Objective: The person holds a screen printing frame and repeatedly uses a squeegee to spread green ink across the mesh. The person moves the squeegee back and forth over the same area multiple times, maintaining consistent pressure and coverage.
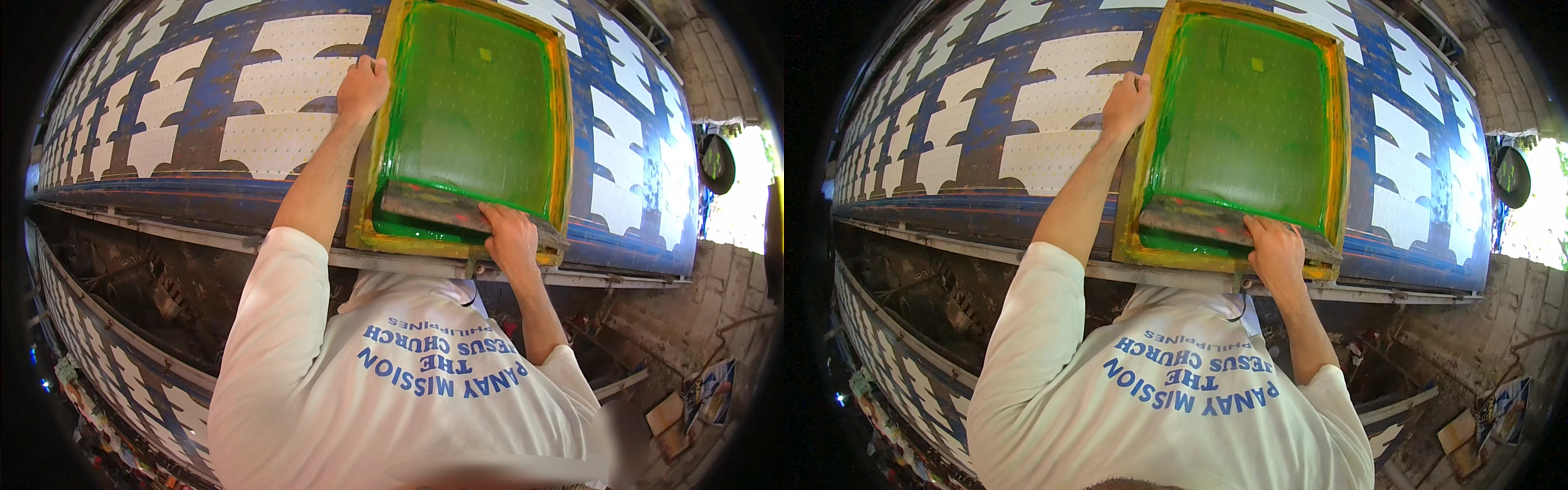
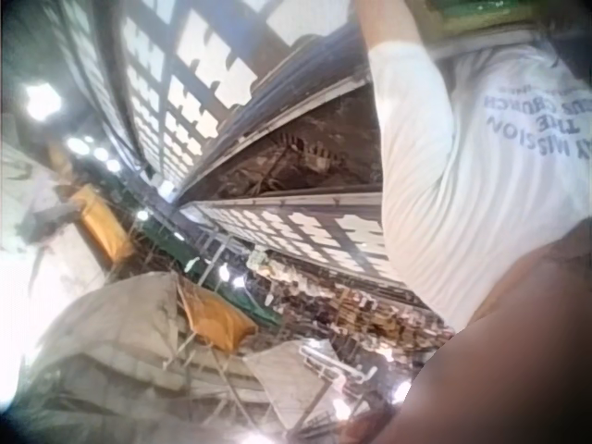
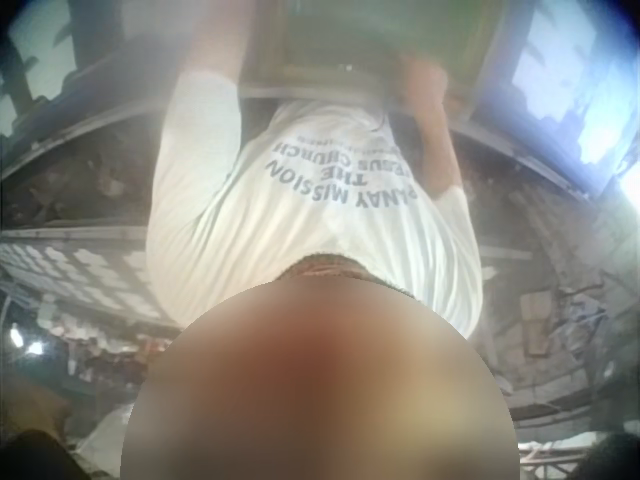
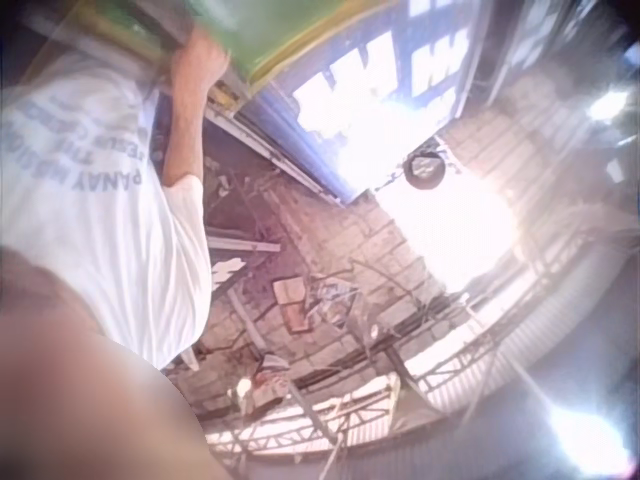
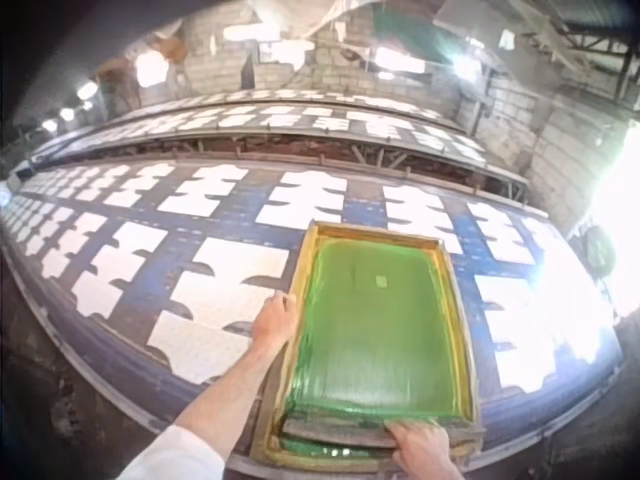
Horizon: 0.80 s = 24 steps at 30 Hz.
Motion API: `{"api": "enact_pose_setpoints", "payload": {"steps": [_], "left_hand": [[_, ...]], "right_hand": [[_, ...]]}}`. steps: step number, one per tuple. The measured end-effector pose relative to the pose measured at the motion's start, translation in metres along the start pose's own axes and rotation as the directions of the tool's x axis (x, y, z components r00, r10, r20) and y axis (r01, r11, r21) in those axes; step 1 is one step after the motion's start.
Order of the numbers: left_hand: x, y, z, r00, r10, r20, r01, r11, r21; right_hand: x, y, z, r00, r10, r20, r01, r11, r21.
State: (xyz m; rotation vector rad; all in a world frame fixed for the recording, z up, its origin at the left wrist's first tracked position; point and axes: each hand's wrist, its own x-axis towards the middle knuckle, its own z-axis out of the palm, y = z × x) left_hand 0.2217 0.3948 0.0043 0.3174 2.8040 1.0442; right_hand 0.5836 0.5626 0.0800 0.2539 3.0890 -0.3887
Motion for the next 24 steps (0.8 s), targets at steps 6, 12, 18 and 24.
{"api": "enact_pose_setpoints", "payload": {"steps": [6, 12, 18, 24], "left_hand": [[0.01, -0.006, 0.003, 0.999, -0.018, -0.029, 0.017, 1.0, -0.023], [0.002, 0.005, -0.001, 0.996, -0.047, -0.071, 0.05, 0.998, 0.033], [-0.004, 0.014, -0.003, 0.991, -0.086, -0.104, 0.098, 0.989, 0.114], [-0.006, 0.013, 0.002, 0.984, -0.063, -0.168, 0.093, 0.979, 0.179]], "right_hand": [[0.131, 0.049, 0.001, 0.999, 0.048, 0.018, -0.045, 0.991, -0.129], [0.288, 0.103, -0.016, 0.999, 0.046, -0.009, -0.047, 0.973, -0.226], [0.406, 0.146, -0.026, 1.0, -0.003, -0.016, -0.001, 0.97, -0.243], [0.458, 0.169, -0.034, 0.998, -0.065, 0.005, 0.064, 0.965, -0.254]]}}
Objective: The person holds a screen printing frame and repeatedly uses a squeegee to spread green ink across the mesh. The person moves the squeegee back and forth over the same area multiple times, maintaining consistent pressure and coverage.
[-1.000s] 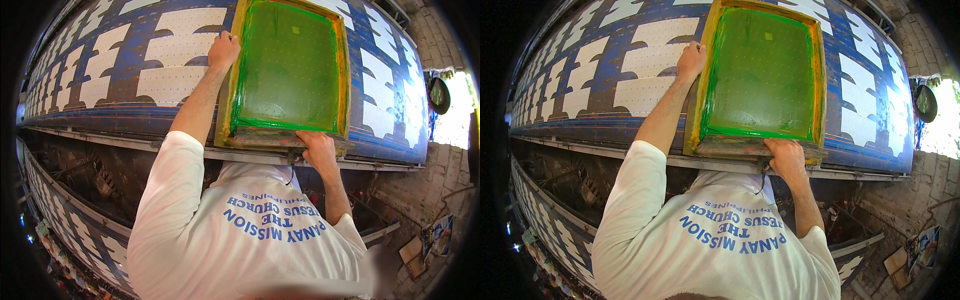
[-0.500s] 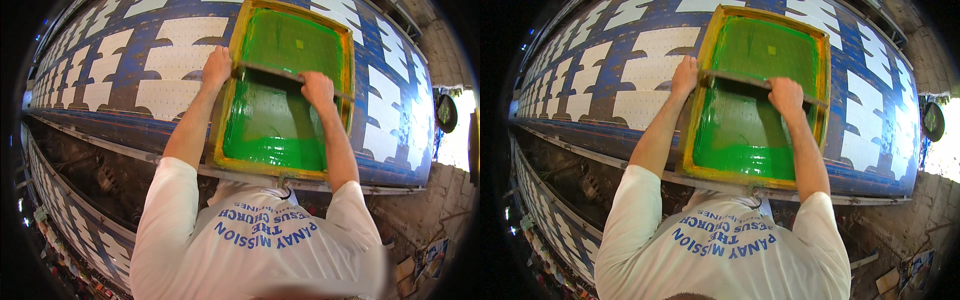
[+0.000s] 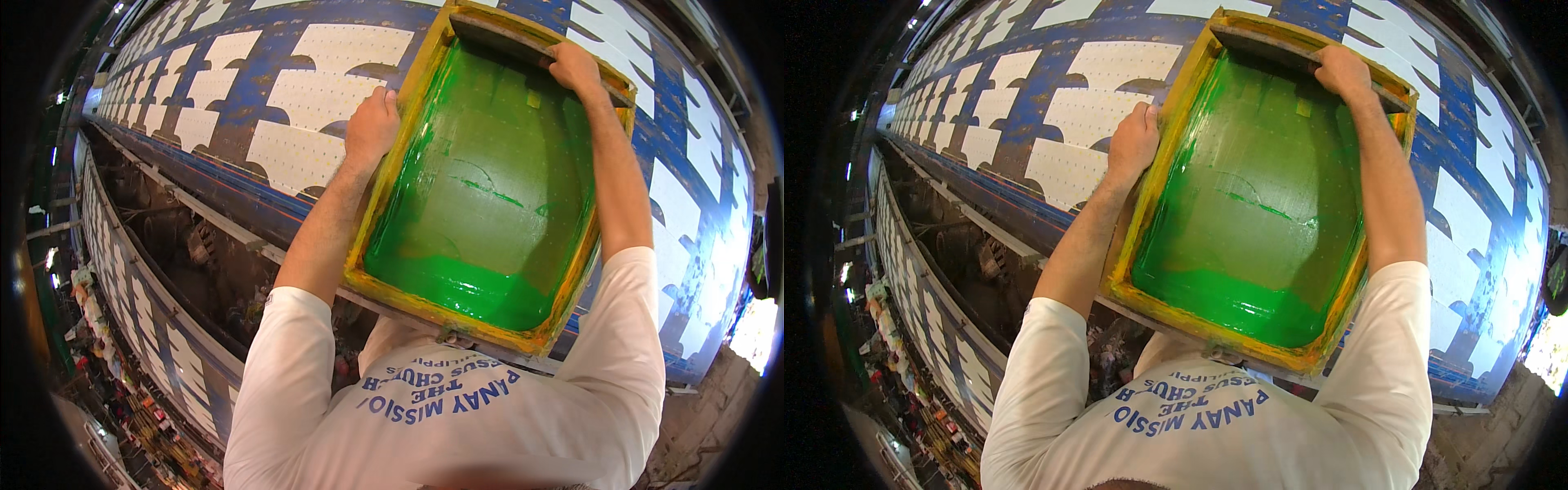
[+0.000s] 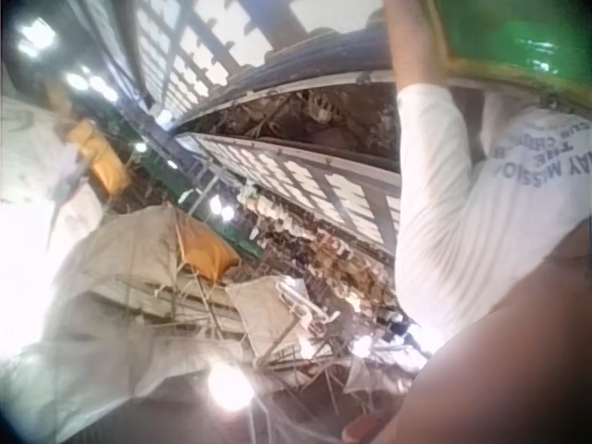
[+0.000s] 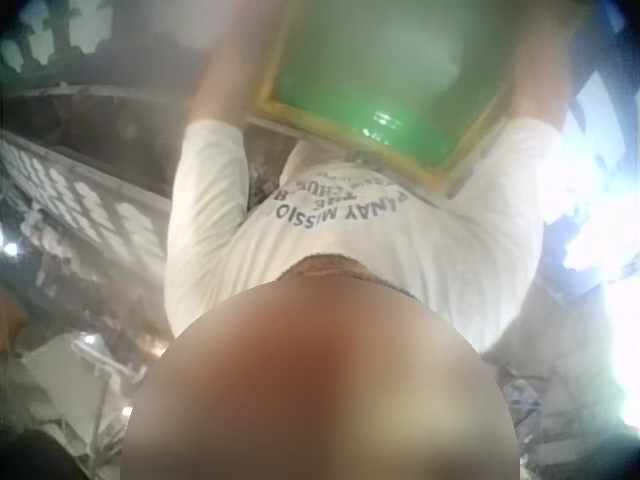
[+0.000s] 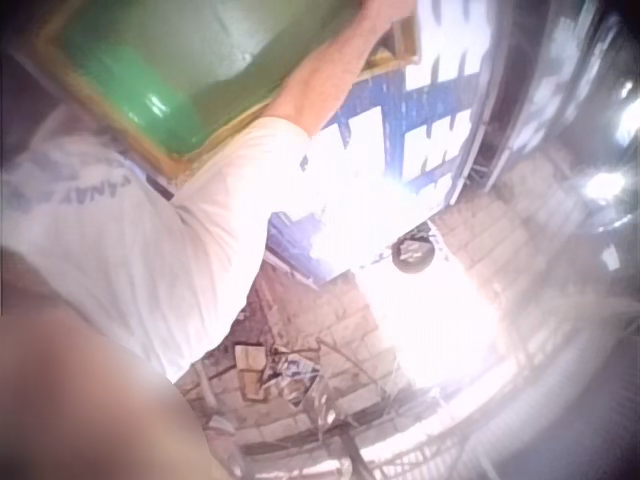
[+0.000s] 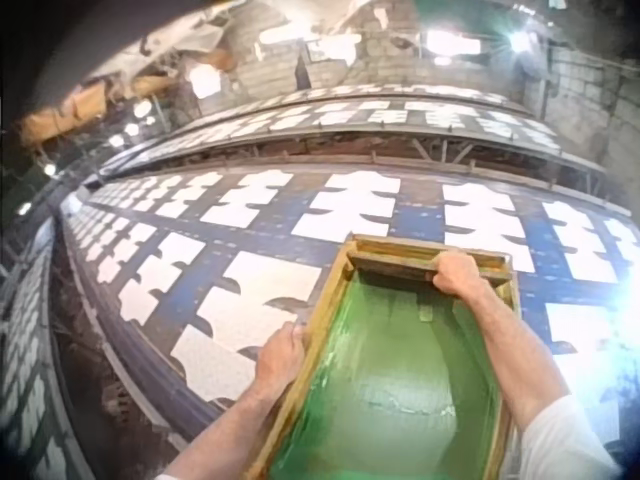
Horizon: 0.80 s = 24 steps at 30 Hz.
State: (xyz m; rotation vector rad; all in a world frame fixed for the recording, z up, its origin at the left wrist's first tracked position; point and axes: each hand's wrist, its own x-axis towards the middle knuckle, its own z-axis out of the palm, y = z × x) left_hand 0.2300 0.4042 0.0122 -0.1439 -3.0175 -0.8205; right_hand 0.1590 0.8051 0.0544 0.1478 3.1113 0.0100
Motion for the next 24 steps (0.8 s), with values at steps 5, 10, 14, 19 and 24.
{"api": "enact_pose_setpoints", "payload": {"steps": [5, 10, 14, 19, 24], "left_hand": [[-0.002, 0.004, 0.001, 1.0, 0.006, -0.014, -0.006, 0.998, 0.061], [0.0, 0.008, -0.001, 1.0, -0.016, 0.009, 0.015, 0.996, 0.092], [0.0, 0.006, -0.001, 1.0, -0.007, 0.022, 0.005, 0.997, 0.082], [0.002, 0.004, -0.002, 0.999, -0.013, 0.031, 0.012, 1.0, 0.023], [0.003, 0.0, -0.003, 0.999, -0.003, 0.049, 0.007, 0.997, -0.071]], "right_hand": [[0.028, 0.022, -0.014, 0.998, -0.056, -0.001, 0.056, 0.998, 0.008], [0.048, 0.024, -0.004, 0.997, -0.079, 0.015, 0.079, 0.997, -0.026], [0.026, 0.017, -0.006, 0.987, -0.106, 0.12, 0.104, 0.994, 0.018], [-0.063, -0.018, -0.017, 0.979, -0.1, 0.178, 0.075, 0.987, 0.144], [-0.191, -0.071, -0.018, 0.979, -0.056, 0.195, 0.029, 0.99, 0.137]]}}
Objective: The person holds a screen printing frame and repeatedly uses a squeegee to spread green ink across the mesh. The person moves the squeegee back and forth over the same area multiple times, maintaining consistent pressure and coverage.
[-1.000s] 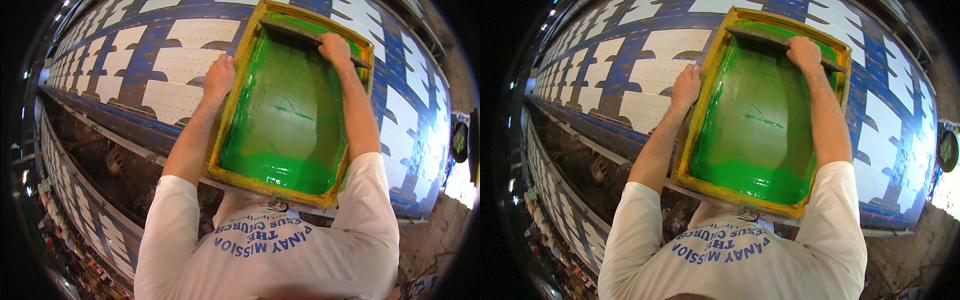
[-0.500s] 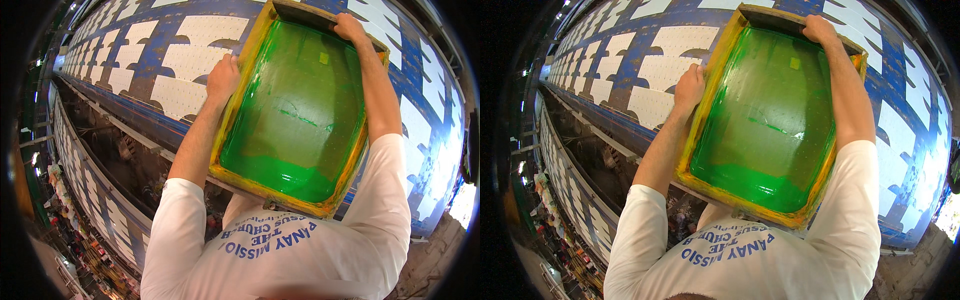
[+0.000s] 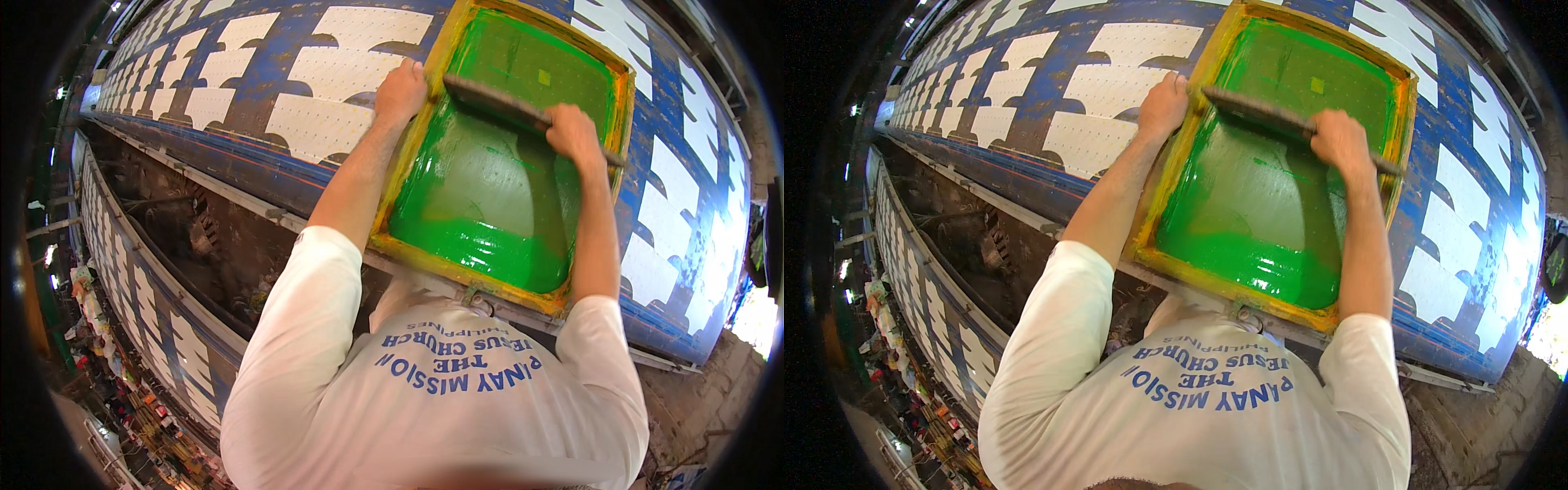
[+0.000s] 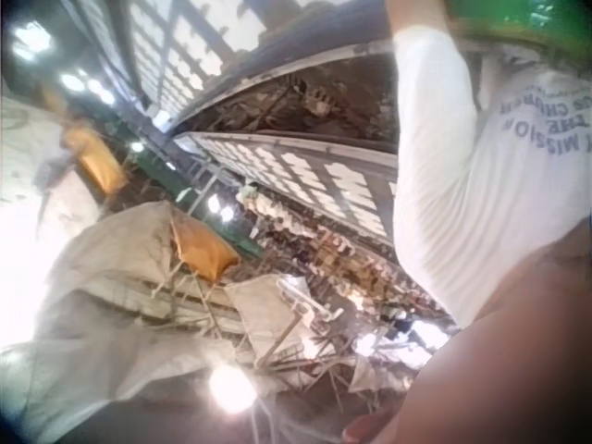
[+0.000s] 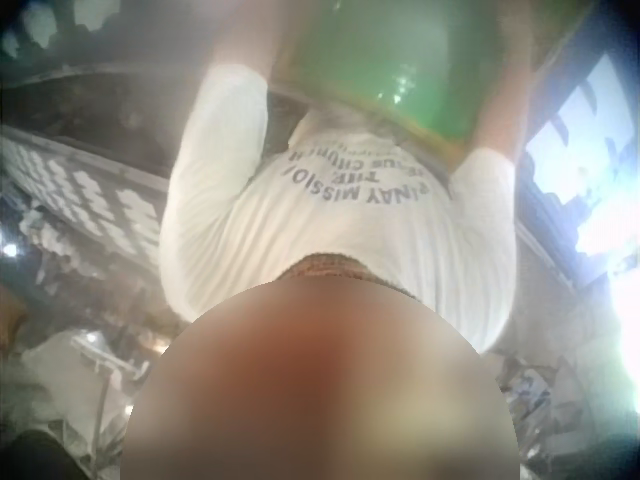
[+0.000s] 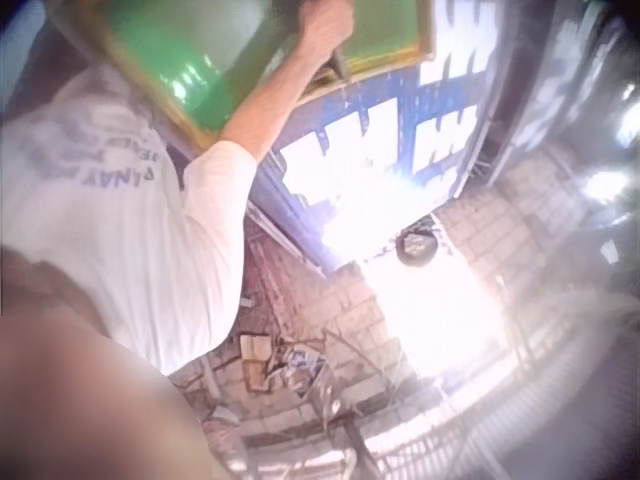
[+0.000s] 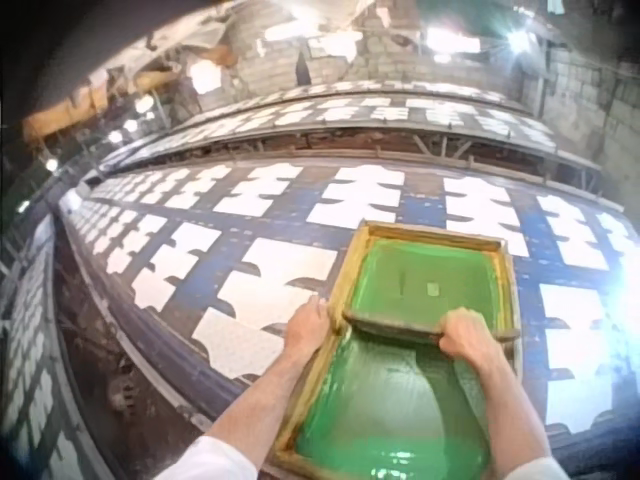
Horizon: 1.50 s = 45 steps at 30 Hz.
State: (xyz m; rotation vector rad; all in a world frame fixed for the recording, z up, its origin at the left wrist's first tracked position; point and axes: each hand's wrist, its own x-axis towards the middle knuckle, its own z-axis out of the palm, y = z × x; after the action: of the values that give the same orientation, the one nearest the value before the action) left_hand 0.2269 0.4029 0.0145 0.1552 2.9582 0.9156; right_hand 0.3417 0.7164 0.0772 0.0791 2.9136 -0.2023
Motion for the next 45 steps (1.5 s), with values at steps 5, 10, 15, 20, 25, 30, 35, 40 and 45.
{"api": "enact_pose_setpoints", "payload": {"steps": [5, 10, 15, 20, 25, 30, 35, 40, 45], "left_hand": [[0.002, -0.004, 0.0, 1.0, 0.02, 0.016, -0.02, 0.999, -0.031], [0.004, -0.005, 0.002, 0.998, 0.049, 0.03, -0.048, 0.998, -0.043], [0.0, -0.007, 0.002, 0.997, 0.07, 0.031, -0.068, 0.996, -0.055], [-0.001, -0.008, 0.0, 0.995, 0.091, 0.033, -0.09, 0.995, -0.043], [0.0, -0.008, 0.002, 0.997, 0.073, 0.023, -0.073, 0.997, 0.023], [0.0, -0.005, 0.002, 0.998, 0.056, -0.001, -0.056, 0.997, 0.058], [-0.001, 0.001, 0.001, 0.999, 0.031, -0.027, -0.028, 0.994, 0.11], [-0.003, 0.006, 0.0, 0.998, 0.008, -0.062, 0.002, 0.989, 0.149], [-0.008, 0.013, -0.002, 0.997, 0.005, -0.083, 0.008, 0.989, 0.148]], "right_hand": [[-0.13, -0.069, 0.037, 0.998, 0.014, -0.066, -0.011, 0.999, 0.035], [-0.223, -0.122, 0.067, 0.993, 0.034, -0.116, -0.022, 0.994, 0.108], [-0.242, -0.134, 0.071, 0.987, 0.05, -0.153, -0.028, 0.989, 0.142], [-0.242, -0.126, 0.058, 0.991, 0.036, -0.127, -0.013, 0.985, 0.173], [-0.265, -0.129, 0.063, 0.999, 0.022, -0.023, -0.019, 0.994, 0.111], [-0.294, -0.122, 0.078, 0.973, -0.131, -0.19, 0.184, 0.938, 0.294], [-0.311, -0.061, 0.073, 0.991, -0.115, -0.071, 0.134, 0.778, 0.614], [-0.313, 0.034, 0.076, 0.907, 0.279, -0.317, -0.076, 0.847, 0.527], [-0.314, 0.084, 0.096, 0.876, 0.46, -0.141, -0.233, 0.663, 0.711]]}}
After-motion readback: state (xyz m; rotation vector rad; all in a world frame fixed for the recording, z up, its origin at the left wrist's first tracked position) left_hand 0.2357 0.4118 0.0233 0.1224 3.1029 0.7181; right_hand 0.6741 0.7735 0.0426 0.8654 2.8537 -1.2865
